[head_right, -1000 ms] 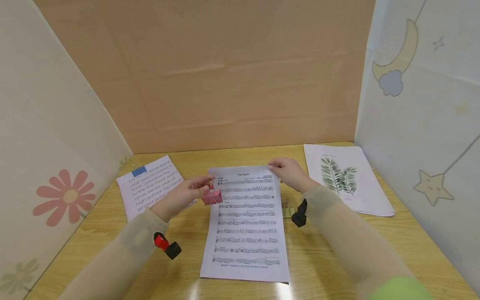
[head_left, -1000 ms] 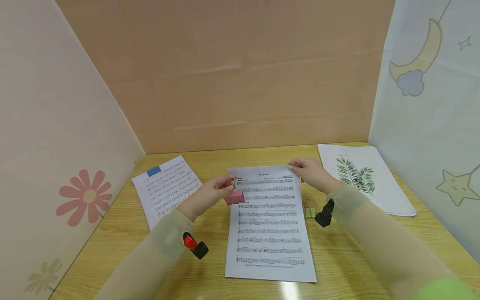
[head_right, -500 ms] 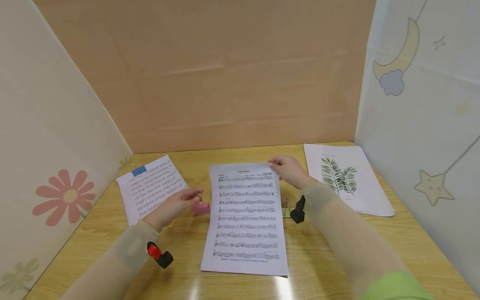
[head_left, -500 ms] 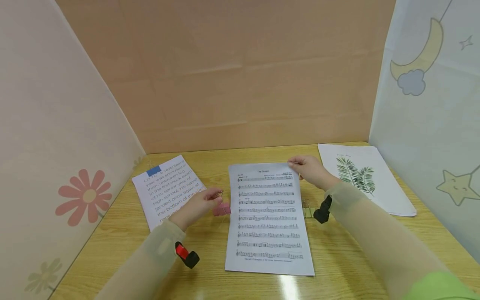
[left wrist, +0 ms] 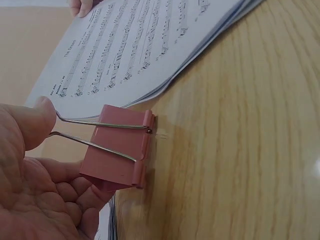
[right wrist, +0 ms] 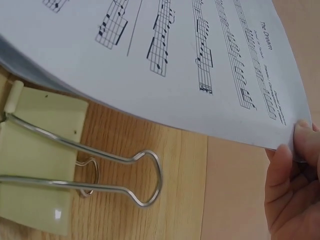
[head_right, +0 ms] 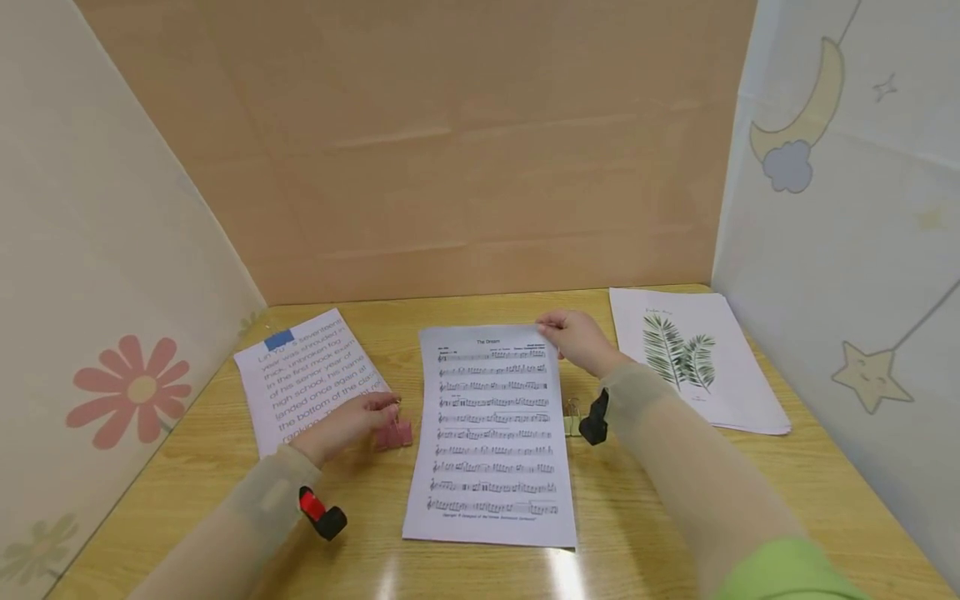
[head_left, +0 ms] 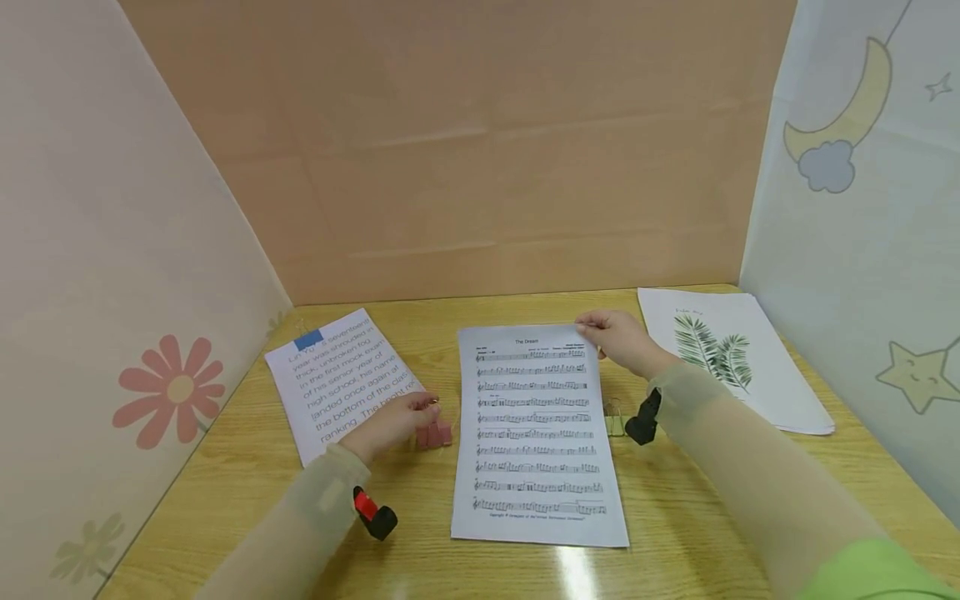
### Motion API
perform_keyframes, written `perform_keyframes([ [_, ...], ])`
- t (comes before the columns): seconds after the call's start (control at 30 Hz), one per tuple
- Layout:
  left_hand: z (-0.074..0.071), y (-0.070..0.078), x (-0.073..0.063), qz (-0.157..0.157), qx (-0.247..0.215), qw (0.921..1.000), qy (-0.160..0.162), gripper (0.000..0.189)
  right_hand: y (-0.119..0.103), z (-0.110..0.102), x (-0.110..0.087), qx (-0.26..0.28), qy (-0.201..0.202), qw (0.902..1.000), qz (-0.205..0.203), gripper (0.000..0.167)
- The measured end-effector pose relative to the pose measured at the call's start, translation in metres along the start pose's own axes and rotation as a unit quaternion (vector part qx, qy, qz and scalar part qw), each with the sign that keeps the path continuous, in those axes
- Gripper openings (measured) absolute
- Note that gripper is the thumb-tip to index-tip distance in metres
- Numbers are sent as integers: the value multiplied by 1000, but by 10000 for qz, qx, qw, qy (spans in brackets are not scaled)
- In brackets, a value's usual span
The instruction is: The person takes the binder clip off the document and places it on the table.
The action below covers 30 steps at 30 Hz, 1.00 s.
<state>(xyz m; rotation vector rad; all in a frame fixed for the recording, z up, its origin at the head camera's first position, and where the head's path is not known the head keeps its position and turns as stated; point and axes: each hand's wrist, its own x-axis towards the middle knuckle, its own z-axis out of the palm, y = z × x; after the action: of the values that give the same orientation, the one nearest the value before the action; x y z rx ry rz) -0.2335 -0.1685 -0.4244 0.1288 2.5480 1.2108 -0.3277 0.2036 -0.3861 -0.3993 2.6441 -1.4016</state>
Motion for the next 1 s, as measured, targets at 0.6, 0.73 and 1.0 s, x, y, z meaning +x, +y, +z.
perform_keyframes([
  [0.6,-3,-4,6,-344,-499,9981,104,48,11,8,18,101,-164,9998,59,27],
  [0.73,-1,0,5,-59,297,9988,396,48,13,10,22,166,-203,9996,117,28],
  [1.0,25,36,-11,2075,2529,9398,986,36,18,12,27,73,-211,9994,249,28],
])
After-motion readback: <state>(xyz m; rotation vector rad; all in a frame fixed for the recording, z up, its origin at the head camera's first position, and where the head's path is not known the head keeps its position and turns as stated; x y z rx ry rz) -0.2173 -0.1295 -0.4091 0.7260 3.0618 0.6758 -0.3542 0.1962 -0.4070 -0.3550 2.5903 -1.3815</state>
